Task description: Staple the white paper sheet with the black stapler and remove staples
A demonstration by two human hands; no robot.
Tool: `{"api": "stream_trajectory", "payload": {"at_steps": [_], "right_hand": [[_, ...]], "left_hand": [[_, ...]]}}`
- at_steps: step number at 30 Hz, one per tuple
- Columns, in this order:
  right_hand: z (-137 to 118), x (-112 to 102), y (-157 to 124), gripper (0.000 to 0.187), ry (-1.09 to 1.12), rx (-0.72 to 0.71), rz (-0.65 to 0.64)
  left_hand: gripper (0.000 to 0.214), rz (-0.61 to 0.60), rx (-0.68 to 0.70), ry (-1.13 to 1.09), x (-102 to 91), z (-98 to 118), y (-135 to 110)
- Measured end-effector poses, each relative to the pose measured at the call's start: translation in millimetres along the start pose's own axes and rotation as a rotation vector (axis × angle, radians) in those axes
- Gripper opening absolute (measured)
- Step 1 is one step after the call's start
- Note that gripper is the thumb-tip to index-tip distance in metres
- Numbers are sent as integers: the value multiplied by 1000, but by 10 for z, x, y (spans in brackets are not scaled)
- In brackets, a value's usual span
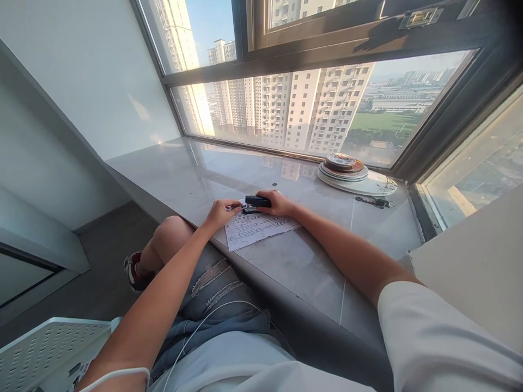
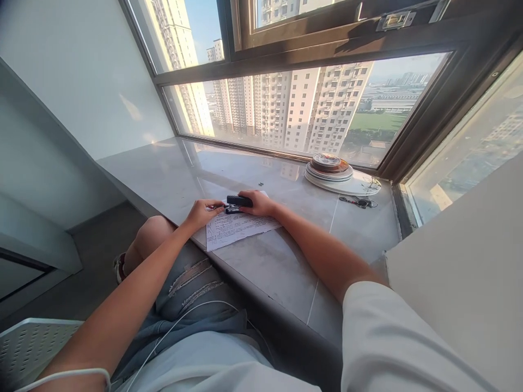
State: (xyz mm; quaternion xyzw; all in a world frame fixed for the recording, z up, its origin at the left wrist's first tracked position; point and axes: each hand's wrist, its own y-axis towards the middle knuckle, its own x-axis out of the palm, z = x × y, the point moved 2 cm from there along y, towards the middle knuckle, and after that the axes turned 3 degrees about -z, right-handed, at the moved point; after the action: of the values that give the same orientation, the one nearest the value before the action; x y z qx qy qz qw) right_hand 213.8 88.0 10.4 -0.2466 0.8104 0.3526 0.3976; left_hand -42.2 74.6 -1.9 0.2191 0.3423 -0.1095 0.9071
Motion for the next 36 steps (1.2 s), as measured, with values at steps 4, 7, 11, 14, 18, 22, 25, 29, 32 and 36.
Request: {"api": "stream_trajectory", "payload": {"at_steps": [4,7,11,14,18,22,25,29,32,36], "right_hand": [[13,0,-4,36,10,-22,16],[10,-3,-9,36,5,-23,14],[-8,-13,-12,36,-3,-5,-8],[-14,-17,-12,36,3,2,-13],[-6,-15,-13,36,16,-11,2],[0,-17,-14,35,15,-10,2],[-7,-16,-13,35,10,-17,-4],[-9,-8,-15,35,30,-14,-1],[-14,-39,-10,33,78,-21,0],[-110,-149,47,36,179,-66,-49]], "left_hand": [[30,-1,8,-74,1,-32,28],[30,-5,-7,-69,-2,-25,18],[27,14,-22,-27,-22,9,-6],[28,14,-27,-30,-30,19,-15],[29,4,-34,3,-32,23,-20],[27,12,-68,75,-60,26,-37],[27,19,-98,95,-112,-8,-75],[31,-1,-83,33,-199,-97,-144],[31,-25,-43,-7,-229,-128,-170],[38,-36,-49,-112,-199,-51,-150]]}}
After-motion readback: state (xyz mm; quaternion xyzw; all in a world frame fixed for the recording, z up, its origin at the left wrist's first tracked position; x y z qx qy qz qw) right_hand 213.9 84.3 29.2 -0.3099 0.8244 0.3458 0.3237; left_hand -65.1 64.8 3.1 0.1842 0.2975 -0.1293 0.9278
